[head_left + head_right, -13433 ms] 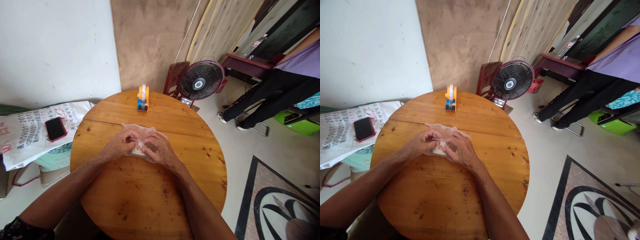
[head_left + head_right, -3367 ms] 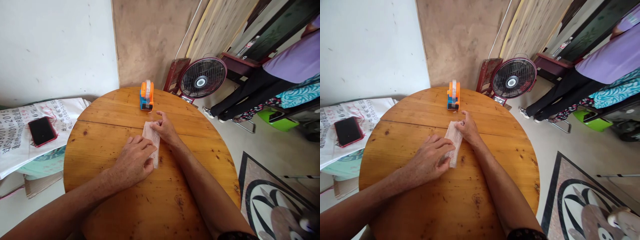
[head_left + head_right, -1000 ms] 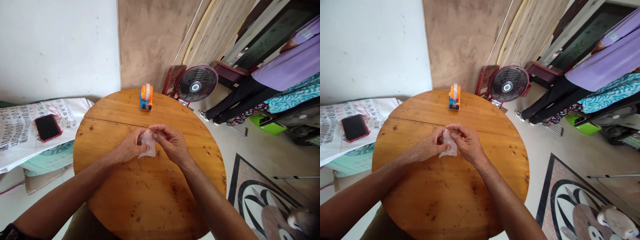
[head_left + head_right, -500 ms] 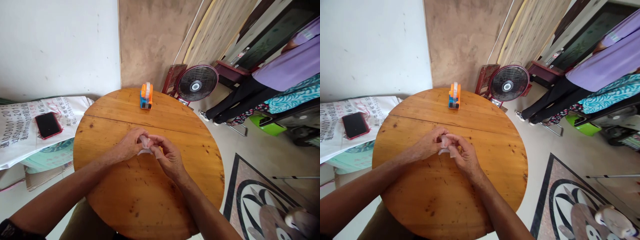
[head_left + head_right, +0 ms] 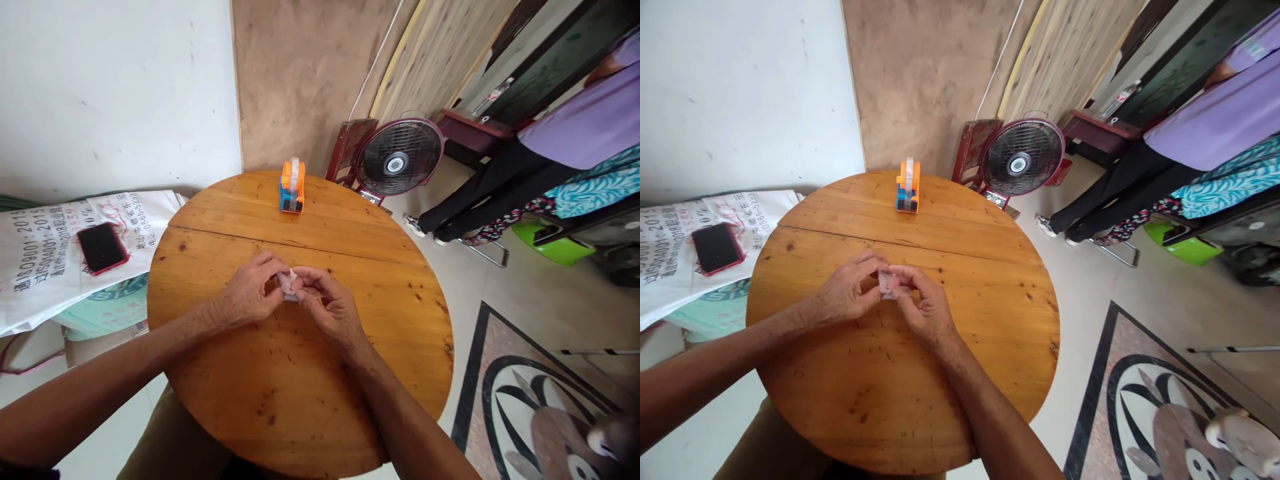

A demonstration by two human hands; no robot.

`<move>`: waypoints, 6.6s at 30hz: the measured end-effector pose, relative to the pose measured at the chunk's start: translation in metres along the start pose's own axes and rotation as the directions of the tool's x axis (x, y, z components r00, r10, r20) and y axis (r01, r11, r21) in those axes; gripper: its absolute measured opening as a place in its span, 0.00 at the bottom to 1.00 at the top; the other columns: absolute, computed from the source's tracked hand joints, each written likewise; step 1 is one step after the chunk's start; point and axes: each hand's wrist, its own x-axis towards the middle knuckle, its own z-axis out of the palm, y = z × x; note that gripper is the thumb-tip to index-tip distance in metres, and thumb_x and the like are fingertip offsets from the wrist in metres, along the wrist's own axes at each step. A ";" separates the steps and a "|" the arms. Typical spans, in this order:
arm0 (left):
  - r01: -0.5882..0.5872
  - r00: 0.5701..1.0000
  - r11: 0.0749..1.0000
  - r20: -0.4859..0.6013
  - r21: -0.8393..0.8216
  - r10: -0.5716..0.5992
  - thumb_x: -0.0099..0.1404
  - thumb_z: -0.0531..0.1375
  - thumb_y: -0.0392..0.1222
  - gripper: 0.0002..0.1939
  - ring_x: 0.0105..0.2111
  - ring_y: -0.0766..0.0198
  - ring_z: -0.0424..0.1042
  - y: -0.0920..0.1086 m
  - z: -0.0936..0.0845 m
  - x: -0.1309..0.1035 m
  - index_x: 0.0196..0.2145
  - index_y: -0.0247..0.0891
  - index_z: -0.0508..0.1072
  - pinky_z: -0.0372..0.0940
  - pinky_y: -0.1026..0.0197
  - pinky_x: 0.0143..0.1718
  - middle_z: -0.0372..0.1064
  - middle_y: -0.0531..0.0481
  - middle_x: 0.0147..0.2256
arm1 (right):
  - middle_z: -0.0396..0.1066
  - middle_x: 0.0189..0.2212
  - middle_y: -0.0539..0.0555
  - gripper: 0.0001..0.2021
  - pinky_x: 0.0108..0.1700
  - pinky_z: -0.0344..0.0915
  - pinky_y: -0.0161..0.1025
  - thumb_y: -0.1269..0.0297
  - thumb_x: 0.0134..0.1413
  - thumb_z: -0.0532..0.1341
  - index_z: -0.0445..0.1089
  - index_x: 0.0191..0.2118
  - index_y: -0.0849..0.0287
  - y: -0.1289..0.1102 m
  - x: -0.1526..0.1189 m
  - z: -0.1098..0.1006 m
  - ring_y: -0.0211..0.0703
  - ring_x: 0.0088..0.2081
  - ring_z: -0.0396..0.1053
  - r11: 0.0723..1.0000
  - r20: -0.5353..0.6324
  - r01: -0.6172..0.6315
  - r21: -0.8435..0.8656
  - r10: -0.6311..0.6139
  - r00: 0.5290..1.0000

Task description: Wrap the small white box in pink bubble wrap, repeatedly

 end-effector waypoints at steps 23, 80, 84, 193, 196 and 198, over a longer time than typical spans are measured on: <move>-0.212 0.969 0.955 -0.078 0.208 0.233 0.65 0.58 0.35 0.13 0.55 0.52 0.70 -0.005 0.005 -0.018 0.47 0.36 0.71 0.65 0.48 0.58 0.72 0.38 0.52 | 0.77 0.41 0.56 0.17 0.44 0.70 0.42 0.74 0.61 0.55 0.66 0.54 0.54 0.003 -0.014 -0.001 0.45 0.42 0.74 0.739 0.163 0.417 -0.529 -0.394 0.904; 0.649 0.758 0.326 0.620 -0.688 -0.202 0.53 0.71 0.43 0.30 0.35 0.64 0.71 0.000 0.004 0.011 0.53 0.38 0.71 0.64 0.63 0.36 0.74 0.48 0.39 | 0.75 0.42 0.55 0.26 0.48 0.68 0.46 0.58 0.50 0.68 0.65 0.54 0.54 0.014 0.006 -0.020 0.46 0.45 0.73 0.946 -0.010 -0.199 0.256 0.208 0.978; 0.674 0.726 0.369 0.666 -0.640 -0.171 0.54 0.70 0.43 0.22 0.34 0.65 0.71 0.001 0.003 0.010 0.46 0.37 0.74 0.63 0.64 0.36 0.74 0.49 0.39 | 0.74 0.33 0.50 0.20 0.41 0.69 0.41 0.59 0.48 0.69 0.69 0.47 0.55 0.016 0.010 -0.017 0.40 0.36 0.73 0.919 -0.110 -0.212 0.334 0.261 0.959; 0.513 0.829 0.735 0.477 -0.442 -0.292 0.65 0.60 0.51 0.22 0.47 0.54 0.74 -0.017 -0.017 0.016 0.53 0.40 0.76 0.65 0.55 0.50 0.77 0.47 0.49 | 0.75 0.50 0.59 0.20 0.54 0.67 0.51 0.59 0.55 0.64 0.70 0.53 0.55 0.021 0.003 -0.019 0.52 0.51 0.72 0.948 0.054 0.017 -0.318 0.000 0.999; 0.508 0.829 0.752 0.476 -0.420 -0.293 0.66 0.59 0.51 0.22 0.46 0.55 0.74 -0.017 -0.017 0.016 0.53 0.40 0.76 0.65 0.56 0.47 0.77 0.47 0.48 | 0.76 0.48 0.58 0.19 0.53 0.67 0.51 0.61 0.56 0.63 0.69 0.54 0.54 0.022 0.003 -0.019 0.51 0.49 0.73 0.930 0.059 0.077 -0.360 -0.060 0.996; 0.502 0.830 0.768 0.473 -0.399 -0.297 0.66 0.58 0.51 0.22 0.44 0.55 0.74 -0.015 -0.017 0.017 0.53 0.40 0.76 0.65 0.57 0.45 0.77 0.47 0.47 | 0.77 0.47 0.57 0.19 0.53 0.67 0.50 0.61 0.56 0.63 0.69 0.54 0.53 0.024 0.003 -0.020 0.51 0.49 0.73 0.923 0.072 0.093 -0.374 -0.071 0.995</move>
